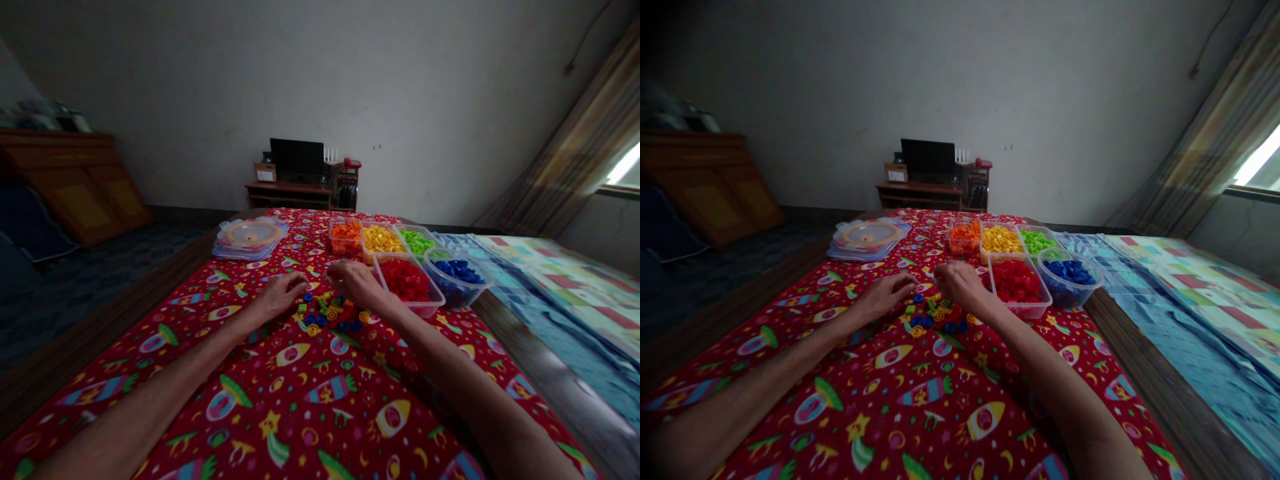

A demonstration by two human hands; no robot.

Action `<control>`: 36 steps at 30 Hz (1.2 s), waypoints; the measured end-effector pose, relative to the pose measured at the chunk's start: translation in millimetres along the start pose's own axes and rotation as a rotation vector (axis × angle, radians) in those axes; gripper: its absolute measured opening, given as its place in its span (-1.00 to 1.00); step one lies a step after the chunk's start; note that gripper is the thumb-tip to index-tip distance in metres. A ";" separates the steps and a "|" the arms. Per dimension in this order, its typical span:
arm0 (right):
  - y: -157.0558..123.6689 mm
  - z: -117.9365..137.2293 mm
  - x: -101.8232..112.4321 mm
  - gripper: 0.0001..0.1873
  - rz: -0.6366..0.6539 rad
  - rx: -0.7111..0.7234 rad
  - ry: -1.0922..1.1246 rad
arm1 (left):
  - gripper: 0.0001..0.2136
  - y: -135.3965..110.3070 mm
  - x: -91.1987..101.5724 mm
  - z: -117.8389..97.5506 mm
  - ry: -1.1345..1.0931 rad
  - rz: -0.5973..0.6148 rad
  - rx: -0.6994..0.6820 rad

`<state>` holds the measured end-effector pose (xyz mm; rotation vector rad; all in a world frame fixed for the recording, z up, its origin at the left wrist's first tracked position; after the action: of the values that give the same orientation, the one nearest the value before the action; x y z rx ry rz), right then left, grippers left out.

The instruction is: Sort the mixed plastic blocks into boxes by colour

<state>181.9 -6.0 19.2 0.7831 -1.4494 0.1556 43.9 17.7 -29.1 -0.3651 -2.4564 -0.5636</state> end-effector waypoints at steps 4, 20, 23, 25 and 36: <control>-9.8 -60.9 42.8 -0.74 -0.104 -0.139 -0.061 | -0.70 -1.6 -5.9 4.3 0.099 0.006 -0.072; -22.6 -84.4 46.0 -0.75 0.151 -0.234 -0.206 | -0.80 -32.3 -61.9 -44.2 0.269 0.175 -0.516; -17.1 -45.1 13.6 -0.71 0.315 -0.068 -0.278 | -0.88 -34.6 -62.4 -47.4 0.314 0.160 -0.488; -17.5 -27.9 -5.0 -0.72 0.355 0.012 -0.323 | -0.91 -35.9 -64.2 -53.2 0.356 0.182 -0.474; -23.2 -21.5 -29.2 -0.73 0.412 0.051 -0.347 | -0.87 -3.7 -13.6 -29.6 0.200 -0.079 -0.207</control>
<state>207.6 -0.9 -14.9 0.5605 -1.9350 0.3860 67.6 -1.1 -16.5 -0.2791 -2.2338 -0.8501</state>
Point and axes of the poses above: each hand's wrist, its own y-axis towards the middle knuckle, its own x-axis out of the back of the hand, z = x × y, the point moved 8 cm from there along y, towards the middle knuckle, and after that the axes turned 11 degrees about -y, right-handed, at the moved point
